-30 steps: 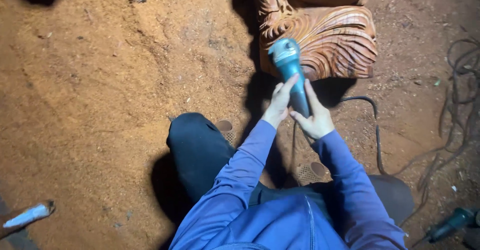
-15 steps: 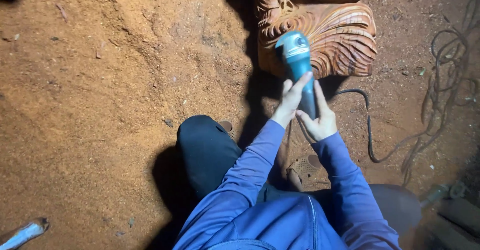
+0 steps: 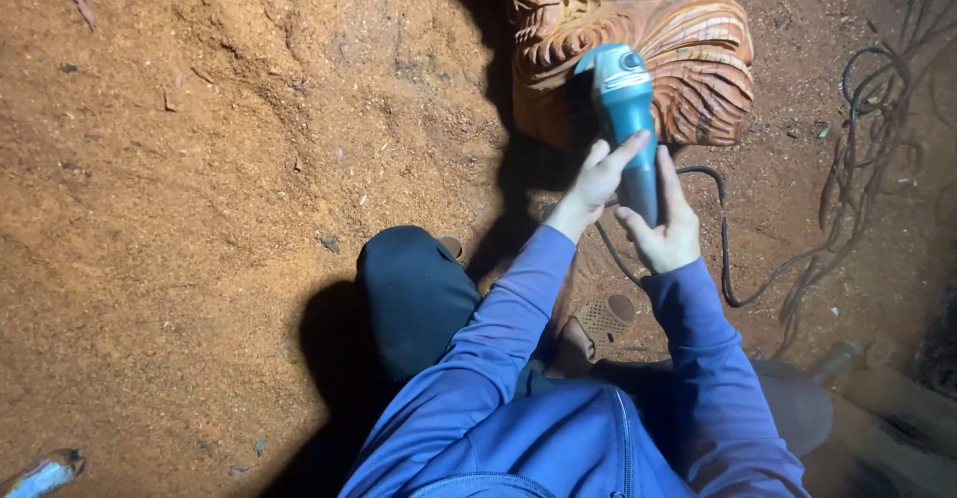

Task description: Sanding a large wooden sculpture using a handheld angle grinder in a workshop.

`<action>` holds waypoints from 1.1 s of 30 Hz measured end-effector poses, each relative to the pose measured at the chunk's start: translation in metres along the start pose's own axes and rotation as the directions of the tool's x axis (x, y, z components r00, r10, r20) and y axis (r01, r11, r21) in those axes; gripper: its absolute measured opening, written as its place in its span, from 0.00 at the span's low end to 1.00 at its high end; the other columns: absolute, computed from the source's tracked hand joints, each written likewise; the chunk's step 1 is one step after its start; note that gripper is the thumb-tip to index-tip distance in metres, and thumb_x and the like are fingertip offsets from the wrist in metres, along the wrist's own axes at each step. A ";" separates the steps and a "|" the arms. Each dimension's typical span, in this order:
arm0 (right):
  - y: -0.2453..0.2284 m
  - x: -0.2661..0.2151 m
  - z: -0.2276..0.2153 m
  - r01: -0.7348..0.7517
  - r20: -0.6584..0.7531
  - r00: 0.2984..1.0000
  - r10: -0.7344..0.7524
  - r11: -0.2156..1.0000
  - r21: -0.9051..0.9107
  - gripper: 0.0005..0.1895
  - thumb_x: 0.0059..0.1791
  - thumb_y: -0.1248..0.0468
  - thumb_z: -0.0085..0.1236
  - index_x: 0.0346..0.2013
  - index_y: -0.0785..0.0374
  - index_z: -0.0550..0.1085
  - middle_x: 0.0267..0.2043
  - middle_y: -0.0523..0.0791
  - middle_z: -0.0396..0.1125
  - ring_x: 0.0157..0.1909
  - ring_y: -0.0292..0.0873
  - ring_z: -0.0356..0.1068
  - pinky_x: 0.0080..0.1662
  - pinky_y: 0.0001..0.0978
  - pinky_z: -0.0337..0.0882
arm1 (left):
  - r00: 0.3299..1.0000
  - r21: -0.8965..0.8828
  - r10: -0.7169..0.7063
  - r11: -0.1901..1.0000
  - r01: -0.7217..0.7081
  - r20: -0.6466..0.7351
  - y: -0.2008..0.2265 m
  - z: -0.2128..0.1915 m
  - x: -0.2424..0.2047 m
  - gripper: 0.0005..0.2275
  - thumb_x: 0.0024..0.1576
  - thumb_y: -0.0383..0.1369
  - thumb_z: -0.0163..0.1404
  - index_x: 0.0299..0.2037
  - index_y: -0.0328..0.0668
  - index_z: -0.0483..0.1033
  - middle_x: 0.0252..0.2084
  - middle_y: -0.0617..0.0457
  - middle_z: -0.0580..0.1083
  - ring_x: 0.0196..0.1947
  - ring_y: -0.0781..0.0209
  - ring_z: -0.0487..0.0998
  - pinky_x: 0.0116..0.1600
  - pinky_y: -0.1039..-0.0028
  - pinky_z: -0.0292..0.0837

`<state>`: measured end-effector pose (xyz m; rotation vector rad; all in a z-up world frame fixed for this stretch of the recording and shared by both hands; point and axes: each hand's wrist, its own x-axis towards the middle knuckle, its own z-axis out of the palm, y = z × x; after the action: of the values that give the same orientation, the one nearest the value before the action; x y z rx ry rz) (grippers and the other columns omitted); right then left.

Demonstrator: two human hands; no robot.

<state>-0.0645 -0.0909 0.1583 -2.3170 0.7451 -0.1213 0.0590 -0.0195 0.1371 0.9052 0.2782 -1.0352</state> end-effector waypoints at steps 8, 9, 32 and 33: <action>-0.001 -0.013 0.029 -0.041 0.126 0.991 0.051 0.996 -0.077 0.50 0.43 0.50 0.66 0.78 0.39 0.53 0.63 0.62 0.66 0.59 0.69 0.67 0.60 0.63 0.68 | 0.986 -0.122 -0.098 0.989 0.081 -0.137 -0.027 -0.039 0.008 0.41 0.44 0.47 0.67 0.58 0.22 0.60 0.53 0.29 0.63 0.55 0.38 0.68 0.58 0.43 0.63; -0.002 -0.014 0.036 -0.026 0.157 0.987 0.043 0.994 -0.104 0.51 0.43 0.48 0.65 0.77 0.39 0.53 0.63 0.62 0.66 0.59 0.68 0.67 0.60 0.63 0.69 | 0.981 -0.150 -0.077 0.987 0.050 -0.178 -0.029 -0.045 0.006 0.42 0.43 0.44 0.68 0.58 0.19 0.58 0.53 0.27 0.63 0.56 0.38 0.68 0.59 0.46 0.63; 0.033 -0.042 0.089 0.014 0.202 0.979 0.033 0.974 -0.227 0.50 0.45 0.48 0.59 0.79 0.35 0.45 0.64 0.52 0.63 0.58 0.65 0.70 0.60 0.57 0.71 | 0.993 -0.145 0.044 0.988 -0.060 -0.113 -0.076 -0.093 0.011 0.20 0.50 0.39 0.65 0.43 0.30 0.76 0.38 0.34 0.80 0.34 0.49 0.85 0.40 0.61 0.82; 0.032 -0.040 0.092 0.024 0.202 0.979 0.019 0.978 -0.208 0.50 0.45 0.48 0.60 0.78 0.34 0.46 0.63 0.52 0.64 0.58 0.65 0.71 0.59 0.56 0.72 | 0.993 -0.150 0.049 0.987 -0.065 -0.110 -0.078 -0.099 0.015 0.21 0.50 0.41 0.64 0.45 0.30 0.76 0.40 0.32 0.80 0.35 0.45 0.85 0.40 0.59 0.84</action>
<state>-0.0876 -0.0343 0.0726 -2.4824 0.6784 0.2006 0.0216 0.0302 0.0267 0.8255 0.4127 -0.9016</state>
